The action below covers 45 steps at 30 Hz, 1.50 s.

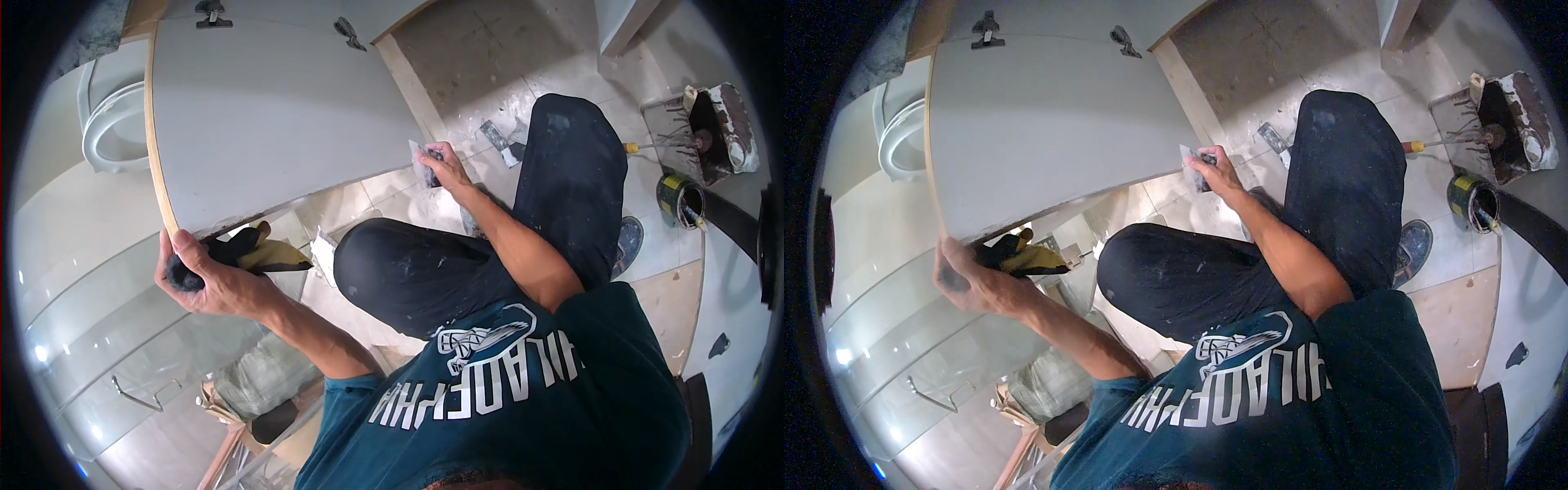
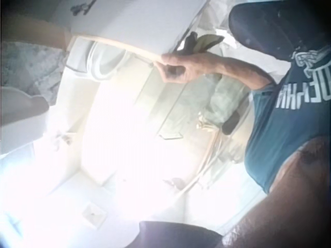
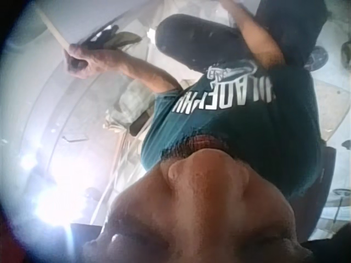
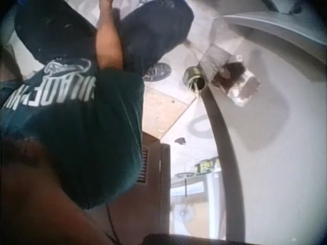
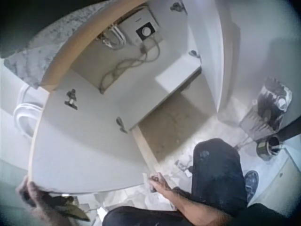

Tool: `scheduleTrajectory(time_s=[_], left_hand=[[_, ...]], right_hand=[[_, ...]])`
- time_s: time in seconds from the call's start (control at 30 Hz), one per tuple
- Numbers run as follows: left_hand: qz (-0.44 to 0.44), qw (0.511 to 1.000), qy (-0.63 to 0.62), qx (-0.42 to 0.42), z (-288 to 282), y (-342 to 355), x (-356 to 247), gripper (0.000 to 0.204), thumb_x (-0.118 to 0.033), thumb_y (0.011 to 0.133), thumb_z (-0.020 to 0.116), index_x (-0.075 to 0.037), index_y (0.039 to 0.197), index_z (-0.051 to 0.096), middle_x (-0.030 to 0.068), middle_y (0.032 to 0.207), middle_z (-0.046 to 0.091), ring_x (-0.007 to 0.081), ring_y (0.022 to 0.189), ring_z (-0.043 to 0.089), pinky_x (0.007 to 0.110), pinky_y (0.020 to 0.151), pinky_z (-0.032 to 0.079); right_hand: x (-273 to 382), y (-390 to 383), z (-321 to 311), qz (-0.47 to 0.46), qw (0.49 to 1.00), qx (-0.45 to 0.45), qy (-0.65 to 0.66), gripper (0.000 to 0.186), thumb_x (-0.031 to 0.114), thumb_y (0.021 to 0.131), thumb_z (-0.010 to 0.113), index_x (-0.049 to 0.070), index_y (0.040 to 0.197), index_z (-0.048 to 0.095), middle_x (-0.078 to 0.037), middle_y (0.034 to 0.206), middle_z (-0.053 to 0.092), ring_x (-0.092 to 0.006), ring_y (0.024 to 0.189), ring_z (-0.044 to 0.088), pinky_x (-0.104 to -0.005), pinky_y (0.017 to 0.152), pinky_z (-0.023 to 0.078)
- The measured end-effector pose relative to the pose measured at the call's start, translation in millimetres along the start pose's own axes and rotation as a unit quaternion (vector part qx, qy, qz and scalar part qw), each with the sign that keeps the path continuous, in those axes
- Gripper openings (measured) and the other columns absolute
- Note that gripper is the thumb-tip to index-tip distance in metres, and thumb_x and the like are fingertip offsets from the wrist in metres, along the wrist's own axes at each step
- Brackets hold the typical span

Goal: The person sands the edge of a cabinet door with sandpaper, wipes it with a cloth, applies a marking with a pencil, and then uses a small metal scraper to smooth the surface and edges before washing the scraper in a sink.

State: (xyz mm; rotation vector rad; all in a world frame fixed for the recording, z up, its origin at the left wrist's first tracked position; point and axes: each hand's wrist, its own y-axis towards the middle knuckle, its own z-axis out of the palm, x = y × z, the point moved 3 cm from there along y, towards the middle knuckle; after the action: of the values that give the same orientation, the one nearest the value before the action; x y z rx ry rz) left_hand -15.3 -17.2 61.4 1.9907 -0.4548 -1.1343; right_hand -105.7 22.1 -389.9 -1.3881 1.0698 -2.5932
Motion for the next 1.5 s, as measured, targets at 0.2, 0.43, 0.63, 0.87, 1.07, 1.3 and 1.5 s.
scheduleTrajectory(time_s=[0.2,0.43,0.63,0.87,1.07,1.3,1.5], left_hand=[[0.004,1.000,0.008,-0.006,-0.6,0.1,-2.4,0.034,-0.029,0.097,0.073,0.000,0.110,0.062,0.0059,0.092,0.063,0.0118,0.083,0.058,0.025,0.073,0.051],[-0.009,1.000,0.002,0.002,3.7,0.4,-5.6,0.035,-0.029,0.097,0.073,0.001,0.111,0.061,0.0064,0.095,0.063,0.0120,0.084,0.058,0.025,0.075,0.051],[-0.007,1.000,0.001,-0.003,1.6,-3.0,-1.4,0.036,-0.029,0.097,0.074,0.001,0.112,0.061,0.0075,0.097,0.063,0.0126,0.084,0.059,0.026,0.073,0.052],[-0.004,1.000,-0.001,0.004,0.2,-1.1,1.3,0.037,-0.029,0.096,0.074,0.000,0.114,0.060,0.0086,0.098,0.063,0.0136,0.088,0.061,0.027,0.076,0.054],[-0.016,1.000,-0.016,-0.010,2.2,-4.0,-0.8,0.037,-0.029,0.096,0.074,0.000,0.113,0.060,0.0078,0.097,0.063,0.0128,0.088,0.061,0.026,0.076,0.053],[0.007,1.000,0.013,-0.006,-2.2,-3.4,2.9,0.037,-0.031,0.097,0.073,0.000,0.113,0.060,0.0100,0.098,0.063,0.0146,0.086,0.061,0.027,0.075,0.053],[0.016,1.000,0.016,0.006,3.4,-0.2,-0.4,0.040,-0.033,0.097,0.073,0.000,0.114,0.059,0.0113,0.103,0.064,0.0159,0.088,0.062,0.028,0.075,0.054]], right_hand=[[21.0,-11.4,17.3,-0.080,0.997,0.013,-0.017,0.066,0.048,0.082,0.079,0.004,0.126,0.055,-0.016,0.110,0.065,-0.0248,0.102,0.063,-0.0379,0.089,0.052],[44.7,-27.0,21.2,-0.078,0.997,0.025,-0.014,0.066,0.047,0.083,0.079,0.004,0.126,0.054,-0.017,0.112,0.064,-0.0258,0.105,0.062,-0.0367,0.092,0.049],[62.1,-36.9,17.9,-0.061,0.997,0.034,-0.023,0.064,0.047,0.084,0.079,0.004,0.124,0.053,-0.016,0.110,0.065,-0.0254,0.101,0.063,-0.0375,0.087,0.052],[78.3,-39.9,21.1,-0.101,0.993,0.026,-0.049,0.064,0.045,0.083,0.080,0.003,0.123,0.054,-0.014,0.107,0.064,-0.0233,0.097,0.063,-0.0369,0.085,0.051],[74.9,-44.7,26.4,-0.112,0.991,0.039,-0.056,0.066,0.047,0.083,0.080,0.004,0.125,0.054,-0.016,0.108,0.065,-0.0241,0.097,0.064,-0.0378,0.086,0.052],[108.8,-66.9,41.6,-0.163,0.985,0.045,-0.040,0.058,0.039,0.082,0.082,0.003,0.119,0.056,-0.014,0.105,0.065,-0.0215,0.094,0.064,-0.0371,0.082,0.053],[83.5,-51.8,33.0,-0.094,0.991,0.068,0.064,0.056,0.037,0.085,0.081,0.002,0.120,0.054,-0.013,0.103,0.067,-0.0223,0.094,0.064,-0.0385,0.083,0.053]])
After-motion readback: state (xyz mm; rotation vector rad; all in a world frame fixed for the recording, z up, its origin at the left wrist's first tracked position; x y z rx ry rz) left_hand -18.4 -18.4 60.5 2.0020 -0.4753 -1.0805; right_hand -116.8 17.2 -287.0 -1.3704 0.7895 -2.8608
